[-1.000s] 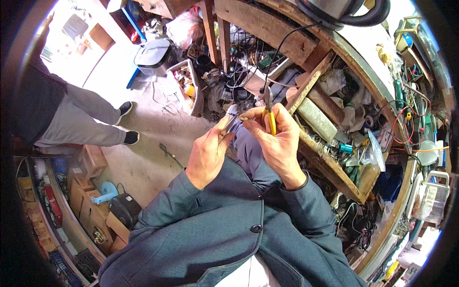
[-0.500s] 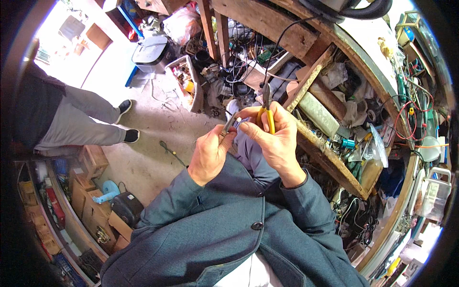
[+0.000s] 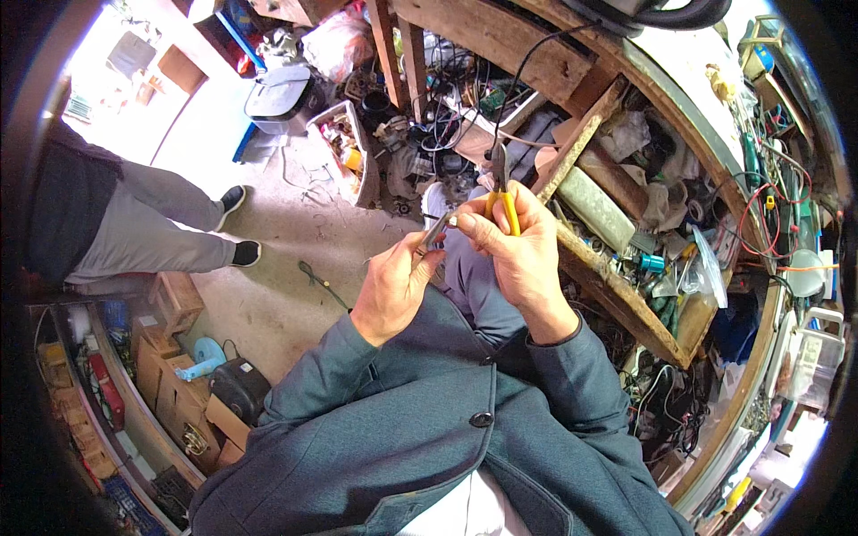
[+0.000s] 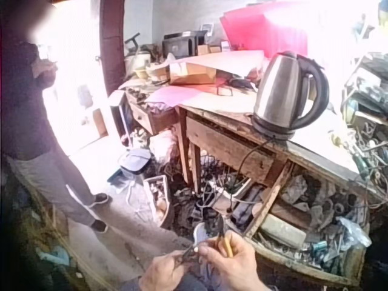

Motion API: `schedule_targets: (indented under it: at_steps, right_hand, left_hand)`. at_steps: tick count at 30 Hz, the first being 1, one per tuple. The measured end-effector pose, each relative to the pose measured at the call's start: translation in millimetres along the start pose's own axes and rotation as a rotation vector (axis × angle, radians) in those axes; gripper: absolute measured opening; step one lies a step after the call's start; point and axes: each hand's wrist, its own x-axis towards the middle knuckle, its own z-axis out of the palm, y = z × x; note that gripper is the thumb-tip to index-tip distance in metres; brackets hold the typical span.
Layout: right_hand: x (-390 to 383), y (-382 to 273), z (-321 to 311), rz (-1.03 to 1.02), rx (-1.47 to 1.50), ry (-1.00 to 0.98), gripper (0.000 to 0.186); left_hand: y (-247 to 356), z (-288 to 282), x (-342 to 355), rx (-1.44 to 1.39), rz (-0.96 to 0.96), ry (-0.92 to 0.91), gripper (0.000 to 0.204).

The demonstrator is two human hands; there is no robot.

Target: The person works on a small black circular electronic device, using a screwdriver to remove screws and a pair of pliers to strip wire insulation. The person handles the device and wires while seated on the floor in a cluttered workshop.

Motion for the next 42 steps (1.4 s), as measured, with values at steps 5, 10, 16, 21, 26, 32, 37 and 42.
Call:
schedule_targets:
  at_steps: [5, 10, 16, 21, 26, 32, 37, 42]
  right_hand:
    - [4, 4, -6, 0.160, 0.100, 0.002, 0.021]
    - [6, 7, -1, 0.140, 0.088, 0.048, 0.022]
    - [11, 13, -4, 0.087, -0.009, 0.078, 0.018]
    - [10, 6, -14, 0.016, -0.250, -0.026, 0.019]
    - [7, -3, -24, -0.162, -0.574, -0.177, 0.018]
    - [0, -6, -22, -0.246, -0.793, -0.199, 0.019]
    - [1, 2, -21, -0.335, -0.793, -0.215, 0.020]
    - [5, 11, -22, -0.208, -0.679, -0.258, 0.018]
  left_hand:
    - [6, 0, -2, -0.007, -0.045, -0.028, 0.021]
    - [12, -1, -4, -0.135, -0.200, -0.118, 0.023]
    - [28, -7, -3, -0.881, -0.622, -0.318, 0.028]
    - [42, -14, 5, -1.070, -0.796, -0.326, 0.032]
    - [46, -21, 7, -1.180, -0.777, -0.347, 0.032]
    - [53, -25, 3, -1.221, -0.745, -0.352, 0.032]
    - [57, -27, 2, -1.235, -0.765, -0.349, 0.032]
    - [63, -20, 0, -1.235, -0.812, -0.301, 0.030]
